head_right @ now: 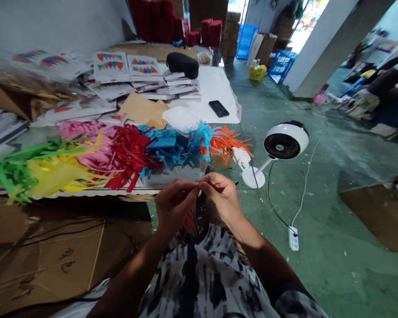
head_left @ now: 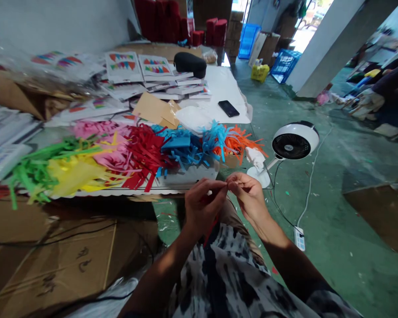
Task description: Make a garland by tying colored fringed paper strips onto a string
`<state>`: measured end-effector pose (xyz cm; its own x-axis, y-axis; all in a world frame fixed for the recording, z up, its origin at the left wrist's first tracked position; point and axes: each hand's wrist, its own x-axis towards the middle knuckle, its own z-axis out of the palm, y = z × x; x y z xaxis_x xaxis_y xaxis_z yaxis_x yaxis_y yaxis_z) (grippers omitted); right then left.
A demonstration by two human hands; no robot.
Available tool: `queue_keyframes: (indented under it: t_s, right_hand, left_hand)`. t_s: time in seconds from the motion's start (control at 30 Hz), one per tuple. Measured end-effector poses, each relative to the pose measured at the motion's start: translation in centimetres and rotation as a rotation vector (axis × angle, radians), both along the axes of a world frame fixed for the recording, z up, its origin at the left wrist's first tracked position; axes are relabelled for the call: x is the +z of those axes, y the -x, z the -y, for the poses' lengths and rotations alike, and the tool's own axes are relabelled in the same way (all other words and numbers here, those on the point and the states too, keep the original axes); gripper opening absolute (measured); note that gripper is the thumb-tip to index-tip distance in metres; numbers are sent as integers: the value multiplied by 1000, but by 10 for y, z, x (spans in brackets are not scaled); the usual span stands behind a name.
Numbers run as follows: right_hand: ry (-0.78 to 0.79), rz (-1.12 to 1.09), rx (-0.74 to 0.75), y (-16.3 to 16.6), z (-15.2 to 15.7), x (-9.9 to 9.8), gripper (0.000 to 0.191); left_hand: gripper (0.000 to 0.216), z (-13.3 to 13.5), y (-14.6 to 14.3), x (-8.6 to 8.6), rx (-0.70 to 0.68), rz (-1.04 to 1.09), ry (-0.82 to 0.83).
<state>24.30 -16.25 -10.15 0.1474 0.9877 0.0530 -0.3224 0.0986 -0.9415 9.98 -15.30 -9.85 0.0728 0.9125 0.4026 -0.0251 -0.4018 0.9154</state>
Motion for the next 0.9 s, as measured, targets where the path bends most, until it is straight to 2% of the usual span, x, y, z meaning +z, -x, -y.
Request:
queue_keyframes:
  t_s: [0.17, 0.27, 0.47, 0.77, 0.9]
  right_hand:
    - [69, -44, -37, 0, -2, -1, 26]
    - [93, -71, -19, 0, -1, -1, 27]
    - [46, 38, -33, -2, 1, 0, 29]
    - [85, -84, -54, 2, 2, -5, 23]
    - [88, -74, -80, 0, 2, -5, 20]
  left_hand:
    - [20, -3, -3, -8, -43, 99, 207]
    - [22, -4, -2, -8, -103, 143, 271]
    - [24, -6, 1, -4, -164, 130, 316]
    - [24, -7, -6, -4, -105, 95, 314]
    - [26, -6, -6, -7, -158, 97, 324]
